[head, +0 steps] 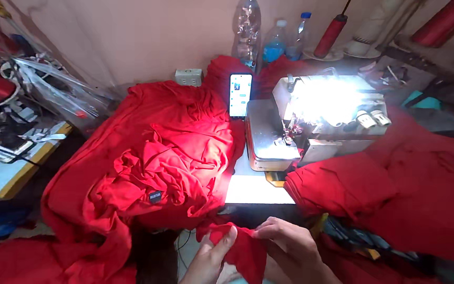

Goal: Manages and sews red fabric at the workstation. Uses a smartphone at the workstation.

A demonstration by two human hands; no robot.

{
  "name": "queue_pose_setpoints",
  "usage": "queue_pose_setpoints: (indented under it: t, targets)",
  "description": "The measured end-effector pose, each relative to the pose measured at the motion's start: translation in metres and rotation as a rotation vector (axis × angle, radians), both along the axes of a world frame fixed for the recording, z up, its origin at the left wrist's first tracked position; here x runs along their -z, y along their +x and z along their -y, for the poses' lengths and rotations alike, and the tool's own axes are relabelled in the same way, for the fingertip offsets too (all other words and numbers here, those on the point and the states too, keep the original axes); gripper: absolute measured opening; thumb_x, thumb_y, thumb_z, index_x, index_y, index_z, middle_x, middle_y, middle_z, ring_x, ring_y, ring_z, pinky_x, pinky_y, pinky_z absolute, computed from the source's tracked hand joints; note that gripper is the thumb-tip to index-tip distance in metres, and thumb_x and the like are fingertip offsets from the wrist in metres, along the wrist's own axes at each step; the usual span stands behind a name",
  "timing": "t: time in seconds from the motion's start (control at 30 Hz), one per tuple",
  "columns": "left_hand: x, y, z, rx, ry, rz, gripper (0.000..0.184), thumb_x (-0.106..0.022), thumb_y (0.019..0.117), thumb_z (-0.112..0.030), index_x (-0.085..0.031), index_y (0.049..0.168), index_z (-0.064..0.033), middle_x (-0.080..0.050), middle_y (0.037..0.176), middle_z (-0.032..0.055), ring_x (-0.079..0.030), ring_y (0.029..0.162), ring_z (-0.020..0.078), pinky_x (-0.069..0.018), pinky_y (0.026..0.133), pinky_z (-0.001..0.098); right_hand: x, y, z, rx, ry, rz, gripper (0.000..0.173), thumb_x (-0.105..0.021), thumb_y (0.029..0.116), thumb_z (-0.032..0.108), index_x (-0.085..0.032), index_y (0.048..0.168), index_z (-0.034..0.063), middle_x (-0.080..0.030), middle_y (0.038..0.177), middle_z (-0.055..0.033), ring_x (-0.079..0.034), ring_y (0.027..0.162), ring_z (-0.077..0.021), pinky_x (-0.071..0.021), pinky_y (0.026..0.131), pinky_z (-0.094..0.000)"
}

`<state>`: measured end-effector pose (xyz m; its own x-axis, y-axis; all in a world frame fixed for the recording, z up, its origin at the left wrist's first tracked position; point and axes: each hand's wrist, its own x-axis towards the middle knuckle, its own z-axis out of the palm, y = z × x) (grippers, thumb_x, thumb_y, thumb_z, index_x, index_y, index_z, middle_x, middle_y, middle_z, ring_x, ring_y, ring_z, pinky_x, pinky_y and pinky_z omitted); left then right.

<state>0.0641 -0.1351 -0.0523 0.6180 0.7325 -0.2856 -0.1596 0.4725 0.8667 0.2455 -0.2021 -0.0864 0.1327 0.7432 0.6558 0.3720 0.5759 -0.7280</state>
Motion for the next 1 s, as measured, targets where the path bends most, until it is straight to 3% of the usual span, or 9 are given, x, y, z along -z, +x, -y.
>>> queue_pose_setpoints:
  t: [0.13, 0.23, 0.43, 0.57, 0.63, 0.7, 0.77, 0.83, 1.0]
  targets:
    - [0.020, 0.001, -0.009, -0.208, 0.337, -0.075, 0.022, -0.062, 0.0940, -0.001, -0.077, 0.088, -0.0157, -0.075, 0.080, -0.0109, -0.069, 0.072, -0.0021, -0.0592, 0.069, 0.0192, -0.008, 0.004, 0.004, -0.053, -0.050, 0.021, 0.010, -0.065, 0.0950, 0.009, -0.069, 0.092, 0.0008, -0.069, 0.082, -0.0088, -0.066, 0.086, -0.0106, -0.0508, 0.085, -0.0200]
    - [0.020, -0.002, -0.010, -0.235, 0.510, -0.144, 0.015, -0.069, 0.0870, 0.001, -0.077, 0.090, -0.0106, -0.076, 0.086, -0.0124, -0.069, 0.076, -0.0048, -0.0589, 0.072, 0.0168, 0.004, 0.007, -0.007, -0.144, -0.021, 0.126, 0.013, -0.061, 0.0985, 0.018, -0.066, 0.093, 0.0072, -0.061, 0.078, -0.0030, -0.057, 0.089, -0.0099, -0.0384, 0.095, -0.0213]
    - [0.008, -0.014, -0.020, 0.210, 0.700, -0.094, 0.015, -0.066, 0.0923, -0.005, -0.073, 0.088, 0.0085, -0.076, 0.086, 0.0015, -0.066, 0.084, -0.0087, -0.0542, 0.080, 0.0129, 0.003, 0.009, -0.015, -0.296, -0.145, -0.043, 0.018, -0.070, 0.0925, 0.018, -0.064, 0.085, 0.0025, -0.070, 0.118, -0.0127, -0.056, 0.132, -0.0188, -0.0433, 0.113, -0.0307]
    - [-0.002, -0.013, -0.060, 0.303, 0.943, -0.073, 0.022, -0.067, 0.0960, -0.019, -0.073, 0.088, 0.0004, -0.072, 0.079, 0.0011, -0.064, 0.075, -0.0074, -0.0521, 0.070, 0.0112, -0.016, 0.013, -0.030, -0.352, -0.296, -0.056, 0.021, -0.067, 0.0951, 0.011, -0.062, 0.106, -0.0056, -0.070, 0.092, -0.0115, -0.067, 0.085, -0.0050, -0.0546, 0.078, -0.0174]
    - [-0.026, 0.000, -0.103, 0.104, 1.220, -0.236, 0.027, -0.064, 0.0977, -0.034, -0.074, 0.096, -0.0087, -0.073, 0.089, -0.0047, -0.065, 0.086, -0.0071, -0.0546, 0.078, 0.0144, -0.035, 0.012, -0.052, -0.124, -0.266, 0.102, 0.013, -0.062, 0.0951, 0.010, -0.068, 0.099, -0.0012, -0.069, 0.084, -0.0073, -0.065, 0.077, -0.0040, -0.0534, 0.072, -0.0159]
    - [-0.053, 0.033, -0.165, -0.084, 1.408, -0.360, 0.028, -0.057, 0.0986, -0.023, -0.073, 0.108, -0.0010, -0.073, 0.106, 0.0073, -0.068, 0.098, 0.0079, -0.0564, 0.088, 0.0284, -0.047, 0.012, -0.088, 0.121, -0.182, 0.344, 0.014, -0.061, 0.0949, 0.013, -0.071, 0.094, 0.0039, -0.069, 0.085, -0.0082, -0.066, 0.082, -0.0147, -0.0534, 0.074, -0.0251]
    - [-0.069, 0.084, -0.226, -0.169, 1.372, -0.461, 0.030, -0.054, 0.1030, -0.013, -0.066, 0.122, 0.0070, -0.067, 0.118, 0.0220, -0.067, 0.102, 0.0252, -0.0543, 0.089, 0.0387, -0.055, 0.011, -0.121, 0.246, -0.279, 0.555, 0.027, -0.063, 0.0956, 0.016, -0.071, 0.115, -0.0007, -0.070, 0.108, -0.0198, -0.068, 0.104, -0.0322, -0.0555, 0.088, -0.0401]
    - [-0.070, 0.138, -0.278, -0.081, 1.219, -0.562, 0.036, -0.046, 0.1077, -0.012, -0.054, 0.135, 0.0101, -0.061, 0.130, 0.0293, -0.062, 0.119, 0.0361, -0.0486, 0.103, 0.0463, -0.064, 0.007, -0.135, 0.224, -0.463, 0.649, 0.060, -0.064, 0.0943, 0.013, -0.048, 0.149, -0.0036, -0.049, 0.148, -0.0299, -0.048, 0.140, -0.0414, -0.0394, 0.116, -0.0461]
    - [-0.025, 0.218, -0.336, 0.083, 0.997, -0.446, 0.041, -0.034, 0.1117, -0.018, -0.047, 0.133, 0.0141, -0.059, 0.125, 0.0330, -0.060, 0.117, 0.0384, -0.0473, 0.103, 0.0509, -0.068, 0.023, -0.108, 0.135, -0.306, 0.646, 0.048, -0.070, 0.0924, 0.024, -0.064, 0.135, 0.0023, -0.063, 0.134, -0.0233, -0.068, 0.114, -0.0363, -0.0591, 0.087, -0.0470]
